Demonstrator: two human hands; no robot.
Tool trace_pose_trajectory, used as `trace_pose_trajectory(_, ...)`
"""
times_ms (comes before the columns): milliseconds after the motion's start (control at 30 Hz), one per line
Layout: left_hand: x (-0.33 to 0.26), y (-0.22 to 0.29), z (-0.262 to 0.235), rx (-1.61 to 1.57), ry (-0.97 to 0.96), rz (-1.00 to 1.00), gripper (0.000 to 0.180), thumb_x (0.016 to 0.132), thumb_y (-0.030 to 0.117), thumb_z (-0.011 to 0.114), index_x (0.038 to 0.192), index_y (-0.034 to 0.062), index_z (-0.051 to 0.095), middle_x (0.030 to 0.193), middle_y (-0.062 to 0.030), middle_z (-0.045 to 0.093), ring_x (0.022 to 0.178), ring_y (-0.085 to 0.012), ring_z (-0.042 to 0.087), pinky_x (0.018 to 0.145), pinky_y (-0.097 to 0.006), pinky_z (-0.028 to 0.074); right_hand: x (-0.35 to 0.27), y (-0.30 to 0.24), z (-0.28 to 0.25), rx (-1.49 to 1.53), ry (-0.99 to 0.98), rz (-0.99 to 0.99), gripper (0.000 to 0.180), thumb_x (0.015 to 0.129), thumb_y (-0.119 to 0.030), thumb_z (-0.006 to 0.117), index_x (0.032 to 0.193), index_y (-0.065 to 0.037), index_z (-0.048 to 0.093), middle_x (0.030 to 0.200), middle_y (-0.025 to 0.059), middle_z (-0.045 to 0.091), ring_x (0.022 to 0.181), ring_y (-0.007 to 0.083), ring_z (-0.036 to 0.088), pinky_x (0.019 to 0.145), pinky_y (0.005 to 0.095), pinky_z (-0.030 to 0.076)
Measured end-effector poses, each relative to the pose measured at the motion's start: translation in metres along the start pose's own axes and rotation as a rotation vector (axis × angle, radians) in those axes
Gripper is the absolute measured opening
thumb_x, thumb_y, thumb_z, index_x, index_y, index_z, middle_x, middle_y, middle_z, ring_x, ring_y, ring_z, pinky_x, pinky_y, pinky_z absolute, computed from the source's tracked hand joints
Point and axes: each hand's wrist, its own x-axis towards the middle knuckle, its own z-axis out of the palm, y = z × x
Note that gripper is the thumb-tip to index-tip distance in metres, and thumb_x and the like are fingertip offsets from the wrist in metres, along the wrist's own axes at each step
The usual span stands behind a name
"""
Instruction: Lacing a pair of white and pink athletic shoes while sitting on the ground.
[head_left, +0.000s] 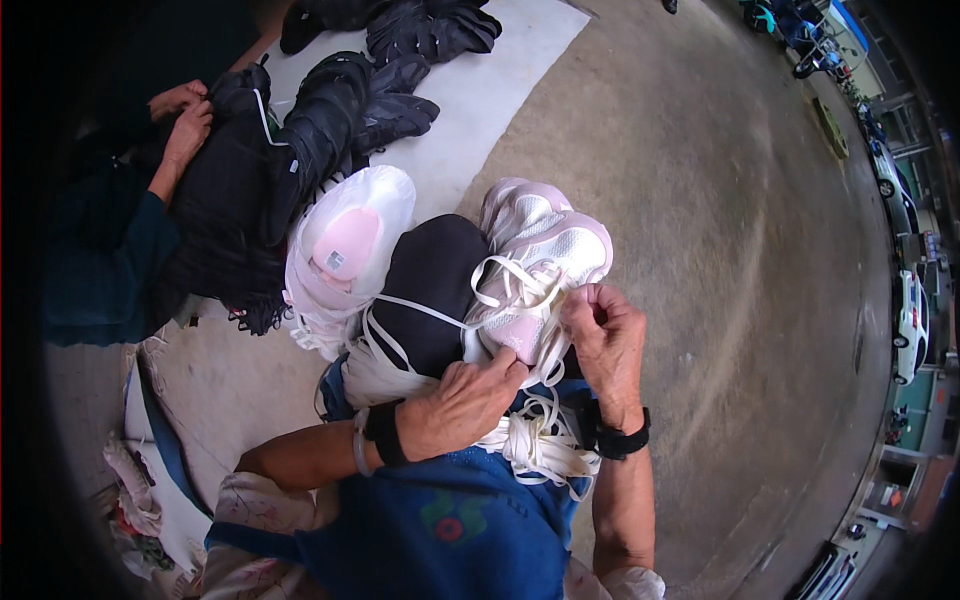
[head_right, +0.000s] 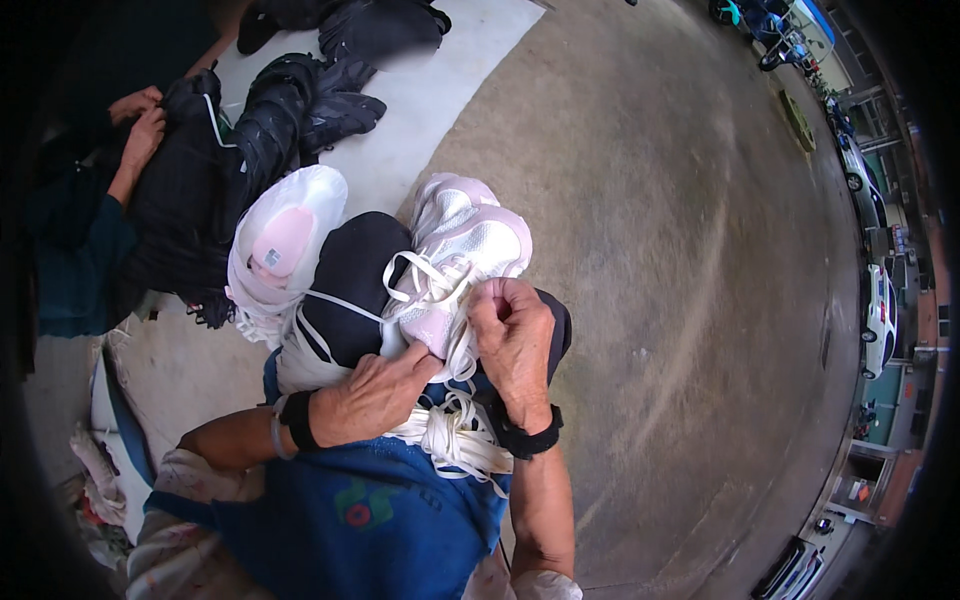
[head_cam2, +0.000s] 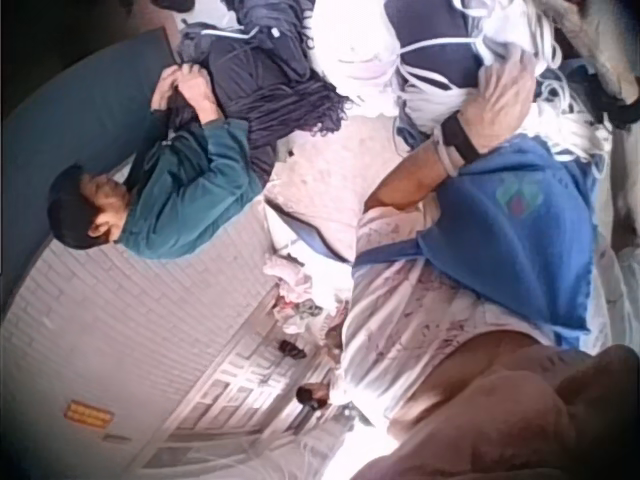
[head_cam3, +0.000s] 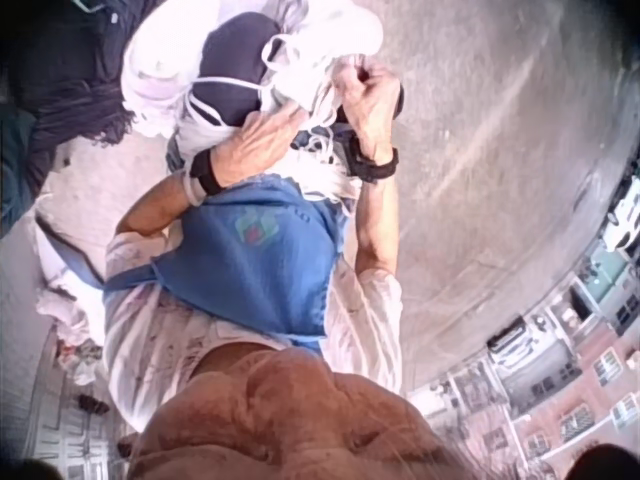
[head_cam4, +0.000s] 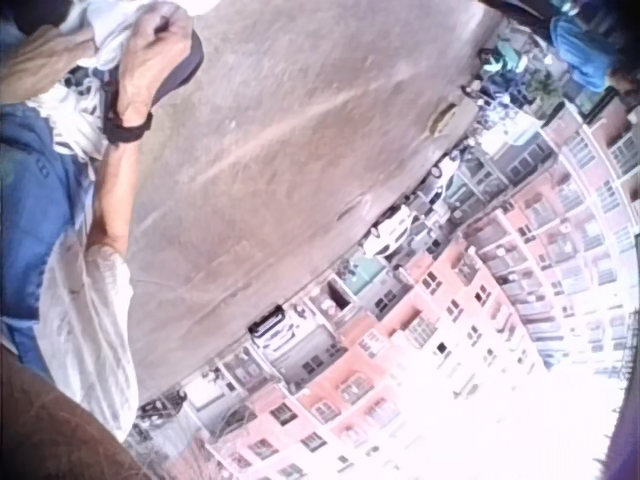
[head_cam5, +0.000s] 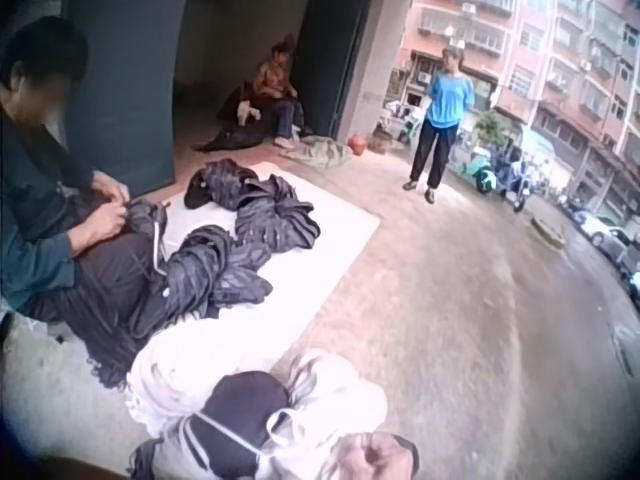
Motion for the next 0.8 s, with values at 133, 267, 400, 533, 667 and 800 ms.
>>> trace_pose_trajectory(133,0.0,0.0,0.002,0.072,-0.015,-0.002,0.02,0.084,0.008,0.055,0.103,-0.0006,0.054,0.104,-0.0174,0.054,0.062,-0.0271,0.065,0.063,-0.04,0.054,-0.006,-0.002,-0.011,-0.13,-0.033,-0.017,0.027,0.084,-0.022,0.074,0.084,0.004,0.065,0.07,0.0099,0.059,0.059,0.0148,0.053,0.055,0.0306,0.044)
trace_pose_trajectory(267,0.0,0.0,0.001,0.112,0.041,0.035,0.022,0.084,0.01,0.056,0.104,-0.0001,0.056,0.102,-0.0153,0.054,0.058,-0.0233,0.063,0.061,-0.036,0.054,-0.016,-0.016,0.003,-0.349,0.007,-0.143,0.024,0.079,-0.017,0.077,0.083,0.003,0.064,0.072,0.0109,0.055,0.061,0.0212,0.054,0.058,0.0335,0.045)
trace_pose_trajectory(400,0.0,-0.002,0.006,0.13,0.079,0.045,0.024,0.084,0.011,0.056,0.105,-0.0001,0.057,0.102,-0.0144,0.054,0.057,-0.0225,0.062,0.06,-0.034,0.053,-0.013,-0.012,0.009,-0.283,0.052,-0.109,0.022,0.081,-0.015,0.075,0.082,0.004,0.063,0.073,0.0114,0.055,0.061,0.0214,0.054,0.058,0.0335,0.045)
trace_pose_trajectory(533,-0.001,-0.002,0.01,0.107,0.12,0.055,0.023,0.084,0.011,0.056,0.104,0.0,0.058,0.102,-0.014,0.054,0.056,-0.0219,0.061,0.059,-0.034,0.053,-0.01,-0.009,0.008,-0.211,-0.012,-0.066,0.016,0.082,-0.011,0.069,0.084,0.004,0.064,0.069,0.0109,0.058,0.058,0.0187,0.053,0.057,0.0325,0.045)
trace_pose_trajectory(667,-0.001,-0.003,0.012,0.115,0.134,0.065,0.023,0.083,0.012,0.056,0.103,0.0,0.058,0.101,-0.0127,0.054,0.057,-0.0206,0.061,0.06,-0.033,0.052,-0.002,-0.012,0.005,-0.013,-0.067,0.025,0.014,0.083,-0.01,0.066,0.084,0.005,0.065,0.065,0.0093,0.06,0.057,0.0151,0.053,0.057,0.0308,0.045)
trace_pose_trajectory(800,0.002,-0.006,0.013,0.122,0.178,0.098,0.02,0.083,0.012,0.058,0.1,0.0012,0.06,0.098,-0.0107,0.055,0.062,-0.0205,0.061,0.062,-0.035,0.052,0.014,-0.005,0.007,-0.202,-0.021,-0.103,0.017,0.087,-0.013,0.066,0.087,0.004,0.065,0.066,0.0077,0.06,0.059,0.0133,0.054,0.058,0.0294,0.046)
